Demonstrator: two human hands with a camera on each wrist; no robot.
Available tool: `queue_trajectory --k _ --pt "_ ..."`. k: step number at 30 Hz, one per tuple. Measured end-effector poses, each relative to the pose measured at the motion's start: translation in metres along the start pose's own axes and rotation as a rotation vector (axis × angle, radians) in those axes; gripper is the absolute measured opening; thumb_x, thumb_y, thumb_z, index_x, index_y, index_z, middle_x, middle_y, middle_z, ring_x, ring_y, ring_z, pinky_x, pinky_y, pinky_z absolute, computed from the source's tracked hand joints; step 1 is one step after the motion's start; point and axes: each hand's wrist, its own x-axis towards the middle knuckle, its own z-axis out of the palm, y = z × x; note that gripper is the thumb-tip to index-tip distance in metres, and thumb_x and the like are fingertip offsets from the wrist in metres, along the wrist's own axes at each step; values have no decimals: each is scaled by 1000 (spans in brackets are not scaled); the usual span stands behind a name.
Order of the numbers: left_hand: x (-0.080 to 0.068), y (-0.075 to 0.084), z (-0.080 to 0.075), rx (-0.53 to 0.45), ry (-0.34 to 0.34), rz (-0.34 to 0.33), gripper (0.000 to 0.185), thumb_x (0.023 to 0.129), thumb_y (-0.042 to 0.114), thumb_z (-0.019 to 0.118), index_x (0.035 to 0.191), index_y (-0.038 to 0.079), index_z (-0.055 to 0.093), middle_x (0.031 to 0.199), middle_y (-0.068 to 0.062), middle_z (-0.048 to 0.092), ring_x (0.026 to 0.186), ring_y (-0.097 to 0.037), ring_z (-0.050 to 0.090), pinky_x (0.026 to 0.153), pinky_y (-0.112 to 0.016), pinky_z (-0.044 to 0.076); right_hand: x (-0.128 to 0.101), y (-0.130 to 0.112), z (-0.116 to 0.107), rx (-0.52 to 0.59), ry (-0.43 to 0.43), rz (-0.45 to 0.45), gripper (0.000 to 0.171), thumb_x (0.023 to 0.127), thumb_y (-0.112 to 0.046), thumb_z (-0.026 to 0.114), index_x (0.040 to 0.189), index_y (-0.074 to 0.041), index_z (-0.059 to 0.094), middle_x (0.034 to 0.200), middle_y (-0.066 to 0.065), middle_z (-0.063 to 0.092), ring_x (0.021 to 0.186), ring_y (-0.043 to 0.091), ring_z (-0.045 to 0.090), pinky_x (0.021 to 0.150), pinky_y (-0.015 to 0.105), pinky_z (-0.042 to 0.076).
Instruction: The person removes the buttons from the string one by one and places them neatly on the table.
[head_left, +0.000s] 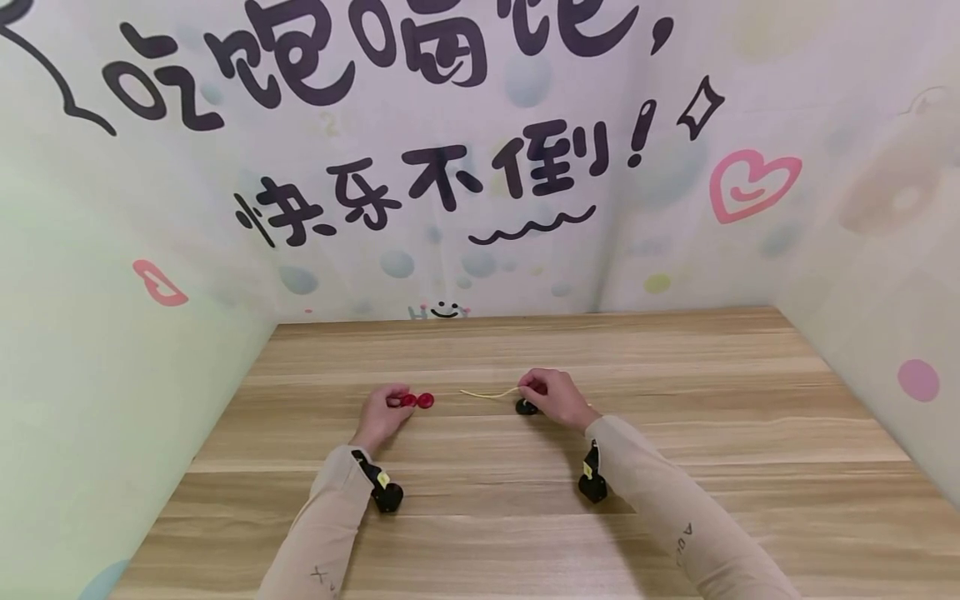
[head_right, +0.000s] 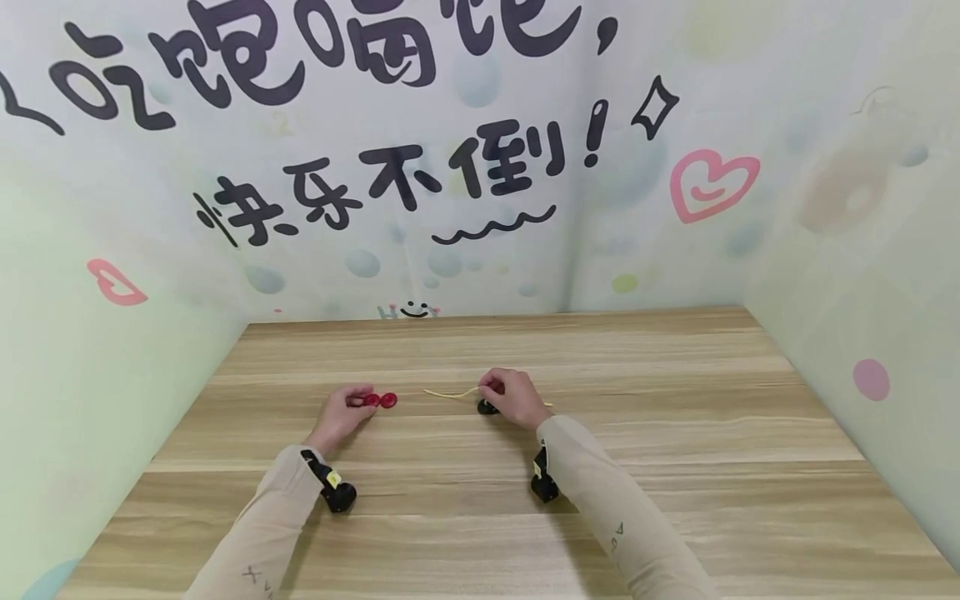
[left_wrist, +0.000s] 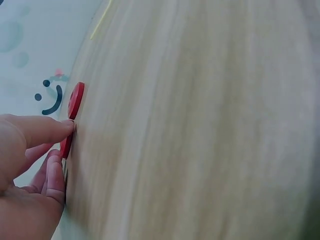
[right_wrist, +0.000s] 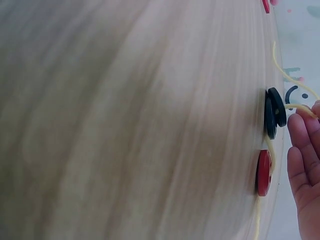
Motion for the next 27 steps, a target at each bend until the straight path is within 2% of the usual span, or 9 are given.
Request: queue_trajectory --k 3,7,14,21,27 --pt "1 2 0 -13 12 -15 35 74 0 65 107 -8 57 100 -21 59 89 -29 54 79 -37 44 0 0 0 2 -1 3 8 85 -13 60 86 -6 63 78 0 61 70 10 52 64 24 44" --pt "1 13 5 -64 35 -8 36 75 2 65 109 -8 57 99 -21 58 89 -28 54 79 -37 43 1 0 0 5 -3 6 8 85 -13 60 87 -6 63 78 0 61 70 10 52 64 24 44" --pt "1 39 32 -214 30 72 34 73 -4 64 106 -9 58 98 -24 56 86 -29 53 76 -32 45 0 -1 0 5 -17 -14 8 85 -13 59 86 -6 63 77 -1 61 70 9 52 64 24 44" --pt "-3 60 68 -317 -63 130 30 76 -5 60 105 -11 57 99 -24 58 91 -30 56 80 -32 46 1 -1 -1 18 -16 -6 8 85 -14 60 86 -7 63 77 -1 60 69 9 52 63 24 44" --pt "-5 68 89 -361 -170 165 30 81 -1 59 109 -12 54 107 -25 57 99 -31 55 84 -31 45 2 2 1 28 -7 -39 7 84 -13 60 86 -7 64 80 -1 62 71 9 54 64 23 46"
